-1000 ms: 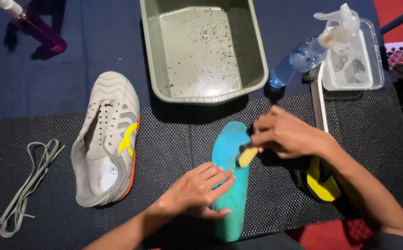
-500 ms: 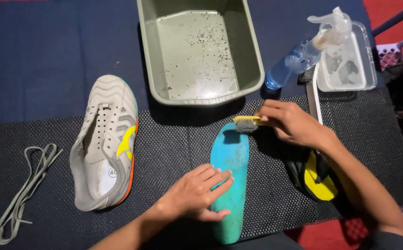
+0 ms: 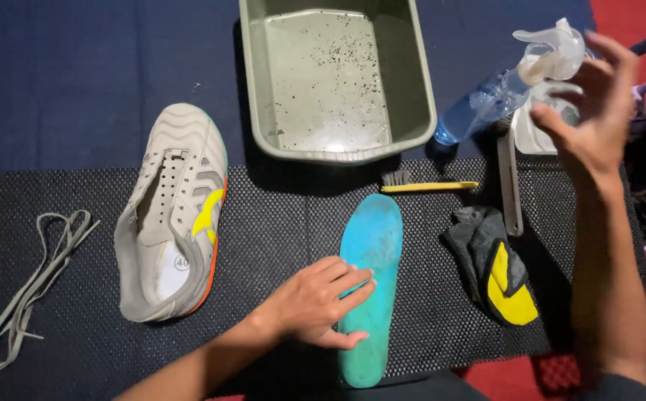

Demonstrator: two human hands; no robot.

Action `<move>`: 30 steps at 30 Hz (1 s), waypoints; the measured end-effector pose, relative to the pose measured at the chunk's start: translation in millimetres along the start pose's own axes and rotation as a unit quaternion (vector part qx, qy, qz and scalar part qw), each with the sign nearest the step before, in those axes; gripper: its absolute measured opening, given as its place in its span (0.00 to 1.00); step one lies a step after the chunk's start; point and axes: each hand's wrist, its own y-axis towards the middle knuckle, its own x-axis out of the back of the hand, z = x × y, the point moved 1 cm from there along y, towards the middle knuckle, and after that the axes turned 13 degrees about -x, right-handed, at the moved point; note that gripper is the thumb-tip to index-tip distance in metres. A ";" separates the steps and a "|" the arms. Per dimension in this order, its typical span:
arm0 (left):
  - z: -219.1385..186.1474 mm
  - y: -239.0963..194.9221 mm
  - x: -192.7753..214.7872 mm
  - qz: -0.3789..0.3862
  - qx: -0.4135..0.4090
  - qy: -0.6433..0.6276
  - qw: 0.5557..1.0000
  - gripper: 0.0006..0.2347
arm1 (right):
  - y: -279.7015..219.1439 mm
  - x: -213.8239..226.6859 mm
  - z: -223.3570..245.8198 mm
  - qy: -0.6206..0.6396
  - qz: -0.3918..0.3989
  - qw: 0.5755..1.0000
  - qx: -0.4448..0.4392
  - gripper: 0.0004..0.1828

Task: The person scrubs an orange shoe insole with a yellow sponge, then wipes it with a dark cloth. They flip the insole over and scrub the teal underside with the sponge, applying liquid from a spray bottle to the sponge during the process.

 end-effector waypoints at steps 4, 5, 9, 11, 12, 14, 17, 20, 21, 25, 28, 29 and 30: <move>1.1 1.0 -0.1 0.000 -0.001 0.010 1.000 0.24 | 33.2 -28.8 -21.2 0.114 0.176 0.978 -0.011 0.58; 1.8 0.8 0.3 -0.001 -0.001 0.006 1.000 0.24 | 33.0 -36.3 -19.7 0.137 0.195 0.971 -0.012 0.55; 3.1 -0.7 -1.7 -0.024 0.012 0.000 1.000 0.21 | 25.8 -53.6 -9.9 0.124 0.155 0.980 -0.025 0.52; 7.7 -1.0 1.7 -0.041 0.043 -0.033 0.998 0.17 | 20.6 -47.4 -35.9 0.132 0.122 0.983 -0.031 0.54; 9.9 -0.5 1.8 -0.060 0.074 -0.071 0.993 0.15 | 17.0 -42.3 -50.0 0.137 0.087 0.986 -0.042 0.56; 15.6 5.6 12.1 -0.061 0.100 -0.055 0.992 0.12 | 17.5 -26.6 -22.4 0.154 0.088 0.984 0.012 0.49; 19.9 16.9 18.2 -0.041 0.131 0.025 0.990 0.09 | 12.1 28.5 -65.5 0.481 0.226 0.842 -0.087 0.37; 23.0 26.8 8.7 0.031 0.145 0.120 0.982 0.10 | -8.0 59.5 -64.7 0.379 0.290 0.877 -0.057 0.38; 24.0 29.3 2.3 0.082 0.158 0.146 0.973 0.14 | -17.9 63.4 -50.4 -0.046 0.182 0.974 0.123 0.44; 24.8 60.4 -9.9 0.127 0.090 0.270 0.950 0.13 | -16.5 50.9 11.6 -0.059 0.303 0.950 0.042 0.45; 37.7 91.5 -31.7 0.090 0.095 0.317 0.939 0.15 | -11.6 44.4 21.6 -0.079 0.385 0.918 0.045 0.39; 45.4 97.5 -46.8 0.101 0.118 0.331 0.931 0.22 | -12.1 41.7 22.6 -0.083 0.428 0.900 -0.001 0.40; 54.5 103.6 -60.6 0.111 0.143 0.349 0.920 0.29 | -9.2 38.1 24.2 -0.087 0.470 0.877 -0.042 0.42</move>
